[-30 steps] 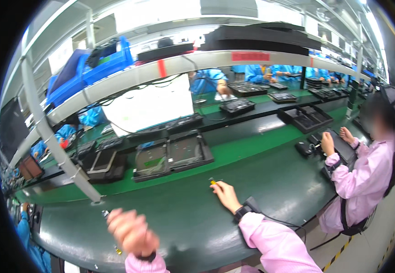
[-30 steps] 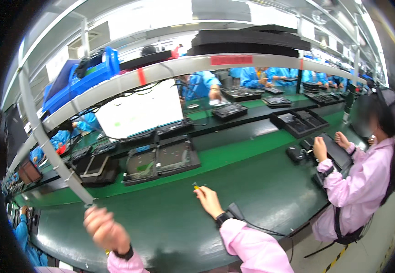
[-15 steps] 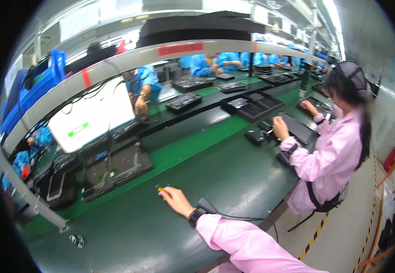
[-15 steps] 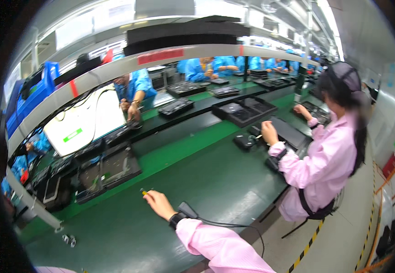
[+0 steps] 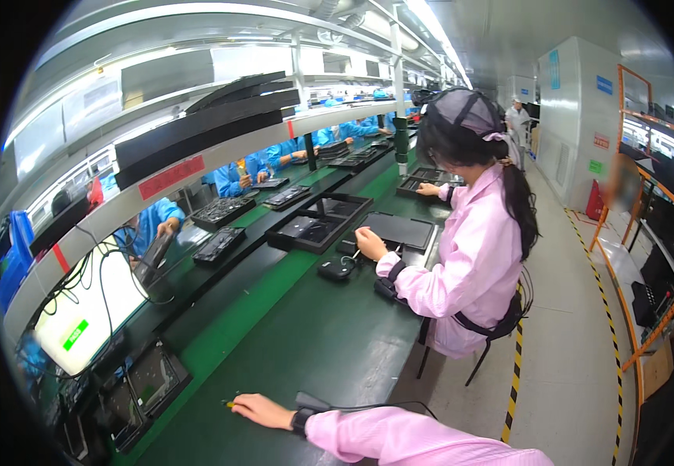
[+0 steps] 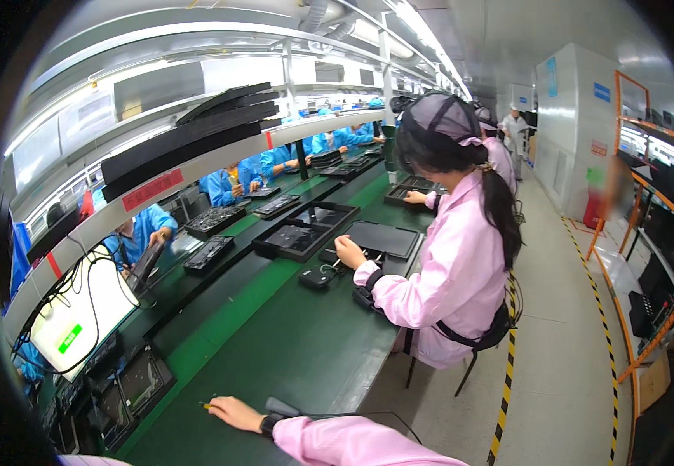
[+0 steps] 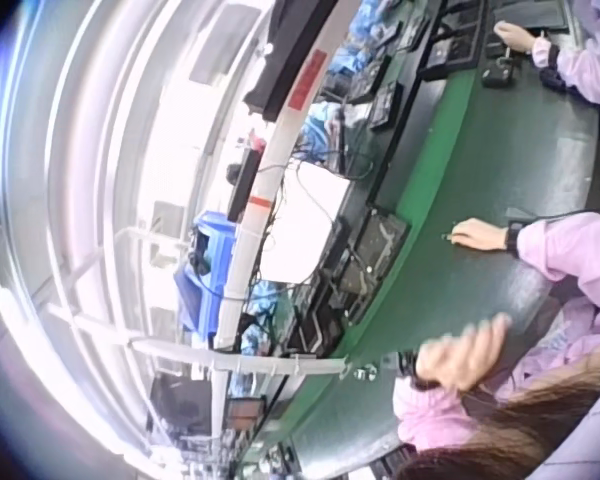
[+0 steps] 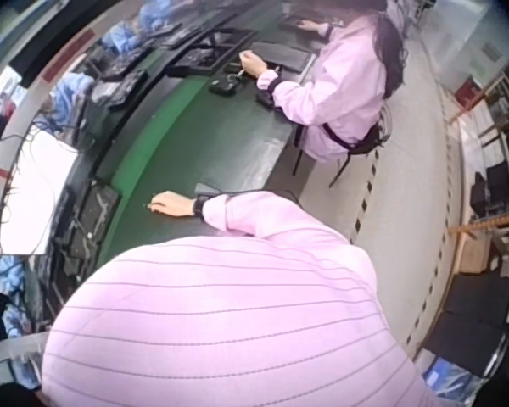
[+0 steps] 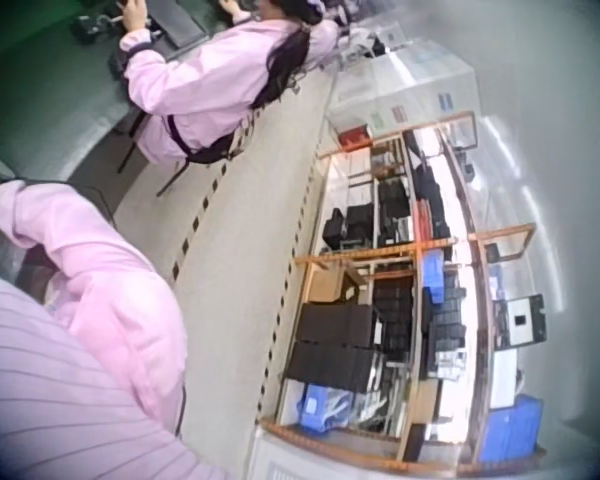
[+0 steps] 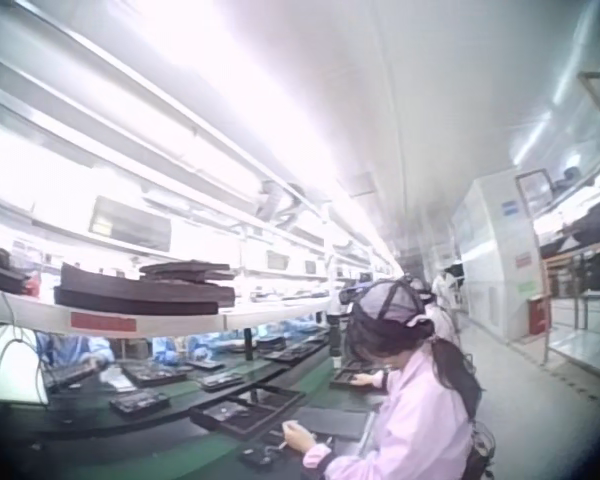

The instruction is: The person assembles tablet screen components by hand, taking electronic components from a tray and attaching them to a tablet screen.

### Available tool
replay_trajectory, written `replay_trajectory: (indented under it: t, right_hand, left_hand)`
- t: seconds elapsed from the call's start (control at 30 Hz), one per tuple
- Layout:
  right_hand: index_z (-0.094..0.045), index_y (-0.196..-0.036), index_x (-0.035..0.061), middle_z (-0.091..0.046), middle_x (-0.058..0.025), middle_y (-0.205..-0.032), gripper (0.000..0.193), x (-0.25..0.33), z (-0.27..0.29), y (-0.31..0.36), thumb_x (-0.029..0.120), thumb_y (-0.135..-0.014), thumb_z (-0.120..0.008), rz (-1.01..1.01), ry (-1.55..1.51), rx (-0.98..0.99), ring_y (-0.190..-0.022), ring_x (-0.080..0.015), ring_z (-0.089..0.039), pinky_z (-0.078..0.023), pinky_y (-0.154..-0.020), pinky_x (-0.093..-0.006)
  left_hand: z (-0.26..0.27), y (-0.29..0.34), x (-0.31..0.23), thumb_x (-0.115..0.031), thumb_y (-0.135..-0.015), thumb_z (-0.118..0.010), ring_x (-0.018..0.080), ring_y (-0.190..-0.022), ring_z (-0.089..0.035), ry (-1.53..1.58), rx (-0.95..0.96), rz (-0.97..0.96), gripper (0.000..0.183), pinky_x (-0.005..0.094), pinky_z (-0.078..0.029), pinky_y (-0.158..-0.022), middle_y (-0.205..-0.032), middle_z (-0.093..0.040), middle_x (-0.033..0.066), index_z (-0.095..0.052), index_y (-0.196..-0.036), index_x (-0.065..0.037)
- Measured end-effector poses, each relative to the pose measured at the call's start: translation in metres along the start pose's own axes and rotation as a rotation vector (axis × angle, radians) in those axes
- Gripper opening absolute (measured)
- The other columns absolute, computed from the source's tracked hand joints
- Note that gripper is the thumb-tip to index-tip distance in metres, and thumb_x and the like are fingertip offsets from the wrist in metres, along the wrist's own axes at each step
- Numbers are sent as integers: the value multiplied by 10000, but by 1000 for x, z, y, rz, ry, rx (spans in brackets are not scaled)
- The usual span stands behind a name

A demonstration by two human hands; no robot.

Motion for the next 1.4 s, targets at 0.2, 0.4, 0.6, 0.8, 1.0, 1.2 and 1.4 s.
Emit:
replay_trajectory:
  t: [0.2, 0.4, 0.6, 0.8, 1.0, 1.2, 1.4]
  right_hand:
    - [-609, -913, -8, -610, -140, -800, 241, 4, 96, 8, 214, -935, -520, -69, 148, -93, -729, -286, -608, -474, -663, -358]
    - [-654, -899, -4, -644, -106, -739, 236, -51, 166, 20, 187, -937, -521, -251, 92, -363, -651, -187, -620, -468, -607, -305]
    - [-683, -965, 23, -632, -52, -670, 242, -64, 185, 19, 199, -946, -518, -303, 61, -569, -582, -92, -548, -408, -536, -263]
    - [-650, -910, 7, -617, -101, -687, 235, -60, 200, 21, 166, -951, -482, -364, 148, -562, -616, -221, -600, -448, -576, -336]
    - [-610, -871, -1, -612, -121, -717, 241, -61, 213, 26, 155, -959, -448, -372, 188, -697, -652, -263, -609, -461, -616, -366]
    - [-614, -842, 75, -598, -91, -719, 184, -65, 219, 31, 187, -933, -499, -393, 440, -726, -706, -292, -586, -449, -633, -417]
    - [-622, -848, 60, -596, -82, -692, 167, -61, 230, 34, 159, -923, -510, -388, 610, -790, -663, -282, -588, -446, -595, -392]
  left_hand:
    - [-99, 33, 66, -72, -659, -765, 248, -741, -496, 327, -86, 585, 237, 405, -394, -709, -754, -539, 38, -640, -858, -103]
    - [-214, 37, 53, -55, -636, -768, 215, -744, -518, 359, -172, 650, 252, 374, -384, -743, -771, -570, 20, -669, -861, -110]
    - [-338, 47, 66, -112, -684, -764, 190, -817, -536, 373, -114, 774, 213, 363, -348, -819, -842, -596, -6, -662, -870, -133]
    - [-469, 28, 77, -220, -750, -731, 199, -868, -534, 466, 27, 747, 152, 372, -345, -818, -849, -590, 15, -650, -835, -122]
    - [-596, 32, 67, -365, -765, -722, 215, -861, -550, 609, 287, 686, 316, 365, -372, -791, -842, -600, 22, -649, -954, -122]
    - [-685, 17, 46, -416, -790, -689, 229, -861, -585, 771, 397, 766, 486, 383, -401, -730, -841, -622, 28, -564, -1165, -135]
    - [-732, 9, 34, -412, -753, -711, 308, -746, -638, 674, 389, 818, 416, 419, -435, -691, -787, -675, 107, -626, -1047, -131]
Point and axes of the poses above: each hand's wrist, its own y-axis away from the middle knuckle, its own z-axis out of the back of the hand, x = y × z, the point moved 7 cm from there along -y, towards the middle knuckle
